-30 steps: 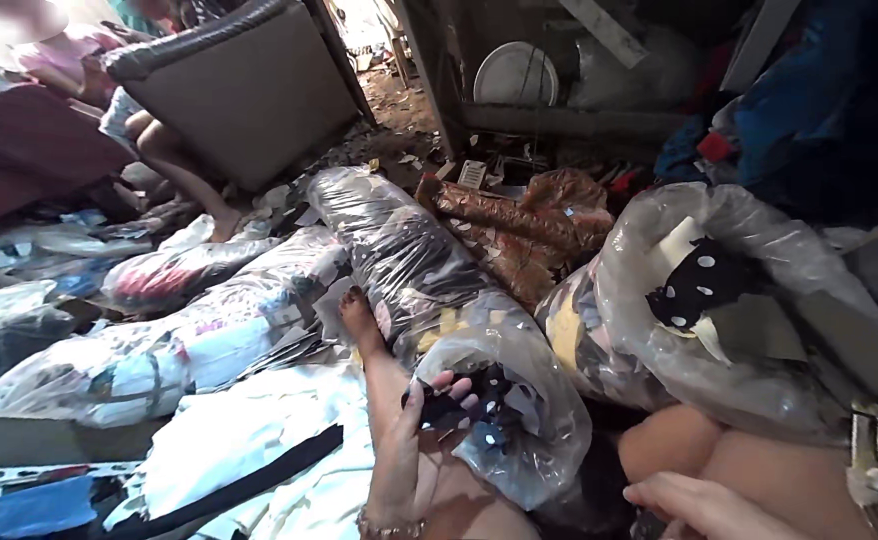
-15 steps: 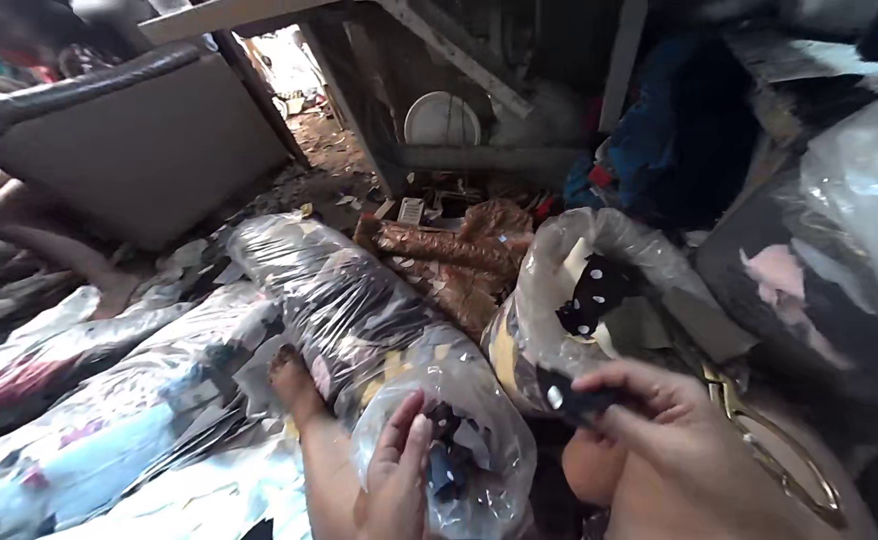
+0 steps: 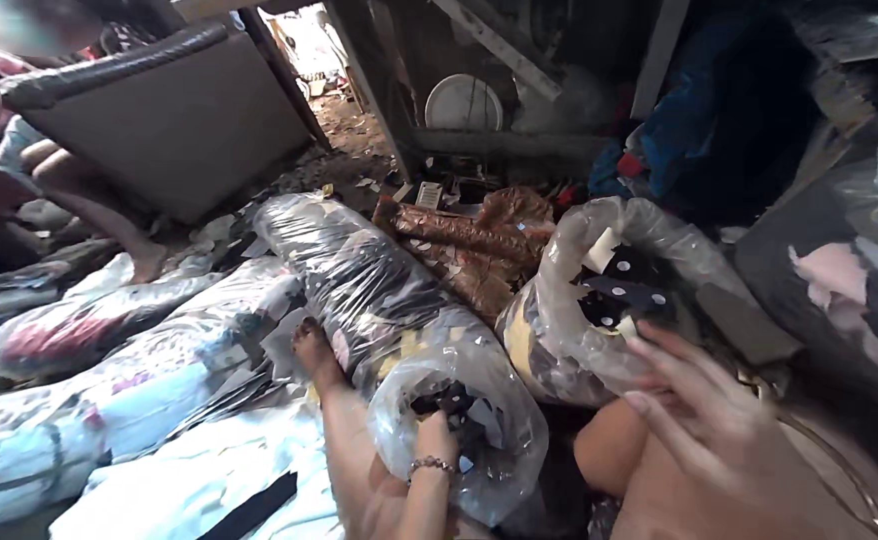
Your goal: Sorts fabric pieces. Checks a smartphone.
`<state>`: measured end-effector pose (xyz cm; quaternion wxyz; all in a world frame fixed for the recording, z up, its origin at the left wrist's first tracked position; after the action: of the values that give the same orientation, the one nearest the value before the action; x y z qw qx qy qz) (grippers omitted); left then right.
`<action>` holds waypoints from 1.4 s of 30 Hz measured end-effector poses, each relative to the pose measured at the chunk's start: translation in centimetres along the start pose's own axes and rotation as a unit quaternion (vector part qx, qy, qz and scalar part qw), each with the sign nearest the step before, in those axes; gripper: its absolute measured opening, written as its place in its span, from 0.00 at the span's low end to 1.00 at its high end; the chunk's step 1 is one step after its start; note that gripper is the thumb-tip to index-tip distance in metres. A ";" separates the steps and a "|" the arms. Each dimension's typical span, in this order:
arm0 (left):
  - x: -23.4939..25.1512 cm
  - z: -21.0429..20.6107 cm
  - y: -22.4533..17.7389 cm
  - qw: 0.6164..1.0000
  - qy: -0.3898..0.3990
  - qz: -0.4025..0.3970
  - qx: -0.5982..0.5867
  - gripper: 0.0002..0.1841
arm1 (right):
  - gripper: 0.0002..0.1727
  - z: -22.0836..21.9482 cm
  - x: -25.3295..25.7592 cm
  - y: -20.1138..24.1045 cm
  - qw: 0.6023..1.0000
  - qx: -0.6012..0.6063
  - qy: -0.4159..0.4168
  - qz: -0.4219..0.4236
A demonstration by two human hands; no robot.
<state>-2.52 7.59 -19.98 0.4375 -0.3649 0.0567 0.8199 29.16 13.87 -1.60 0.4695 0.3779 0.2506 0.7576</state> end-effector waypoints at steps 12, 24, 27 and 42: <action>-6.5 5.0 3.3 0.876 -0.211 -0.183 -0.393 0.11 | 0.23 -4.4 -2.9 -0.3 0.993 0.008 0.107 0.046; -13.0 12.0 -0.7 0.738 -0.259 -0.270 -0.562 0.12 | 0.21 -6.2 0.2 2.9 0.972 0.096 0.193 0.092; -14.7 13.0 -1.9 0.718 -0.253 -0.296 -0.578 0.13 | 0.21 -7.9 1.4 4.7 0.955 0.129 0.253 0.085; -13.7 11.0 -9.3 0.675 -0.151 -0.462 -0.555 0.28 | 0.10 -6.2 7.8 7.3 0.796 0.504 0.242 -0.232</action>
<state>3.36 8.53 -0.98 0.4801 -0.3914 -0.6513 0.4383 18.17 17.61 2.73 0.2980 0.2958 0.7826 0.4596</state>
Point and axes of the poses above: each hand's wrist, its own x-axis towards the middle knuckle, its own z-axis out of the back of the hand, y = z × x, the point moved 5 cm from there along x, towards the middle knuckle, and after that the axes turned 8 degrees about -z, right-handed, at the moved point
